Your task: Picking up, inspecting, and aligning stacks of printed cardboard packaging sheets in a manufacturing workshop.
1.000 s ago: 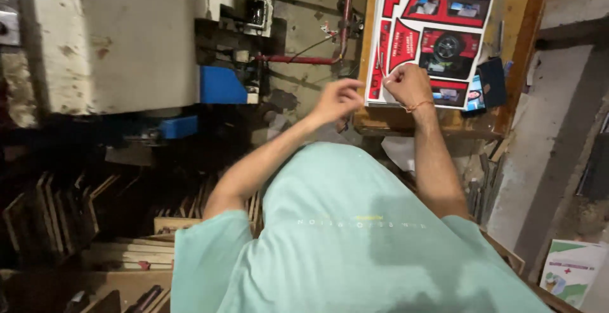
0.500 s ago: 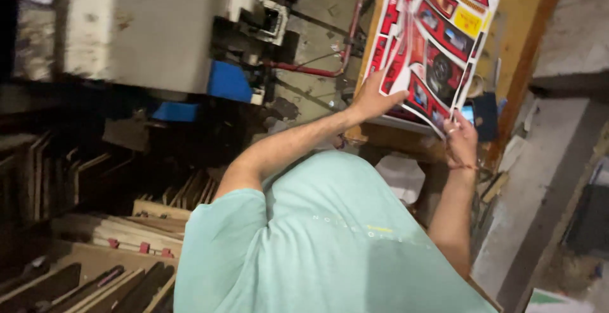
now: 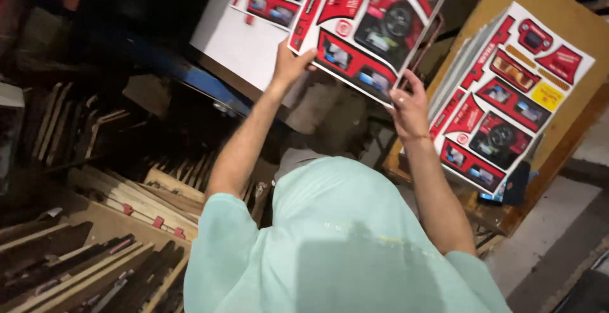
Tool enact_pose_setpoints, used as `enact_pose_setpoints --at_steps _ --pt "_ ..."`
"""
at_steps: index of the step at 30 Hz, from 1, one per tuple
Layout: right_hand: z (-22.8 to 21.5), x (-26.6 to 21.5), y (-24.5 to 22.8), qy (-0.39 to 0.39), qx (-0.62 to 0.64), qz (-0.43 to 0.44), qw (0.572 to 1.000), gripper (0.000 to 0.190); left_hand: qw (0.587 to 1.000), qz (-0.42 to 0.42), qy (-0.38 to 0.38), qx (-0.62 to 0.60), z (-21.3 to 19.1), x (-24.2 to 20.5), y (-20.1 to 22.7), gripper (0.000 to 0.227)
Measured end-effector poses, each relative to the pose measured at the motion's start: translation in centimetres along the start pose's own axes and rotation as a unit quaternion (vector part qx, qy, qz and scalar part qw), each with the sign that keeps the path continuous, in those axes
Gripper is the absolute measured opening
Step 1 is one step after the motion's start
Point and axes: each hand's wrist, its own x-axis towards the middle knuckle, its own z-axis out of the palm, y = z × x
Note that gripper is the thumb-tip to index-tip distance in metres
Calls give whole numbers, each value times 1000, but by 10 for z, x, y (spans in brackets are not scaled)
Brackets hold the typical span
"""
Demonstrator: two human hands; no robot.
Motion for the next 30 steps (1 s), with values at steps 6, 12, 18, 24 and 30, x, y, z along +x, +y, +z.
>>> enact_pose_setpoints --at_steps 6,12,18,24,30 --pt "44 127 94 180 -118 61 975 47 949 -126 183 223 -75 91 -63 36" --pt "-29 198 173 190 -293 -65 935 50 922 -201 237 229 -70 129 -57 33" --pt "16 165 103 62 -217 59 972 46 899 -225 265 266 -121 138 -103 30" --pt "40 43 -23 35 -384 -114 915 25 897 -107 352 -244 -229 131 -142 50" --pt "-94 -76 -33 262 -713 -207 616 22 995 7 97 -26 -92 -30 95 34"
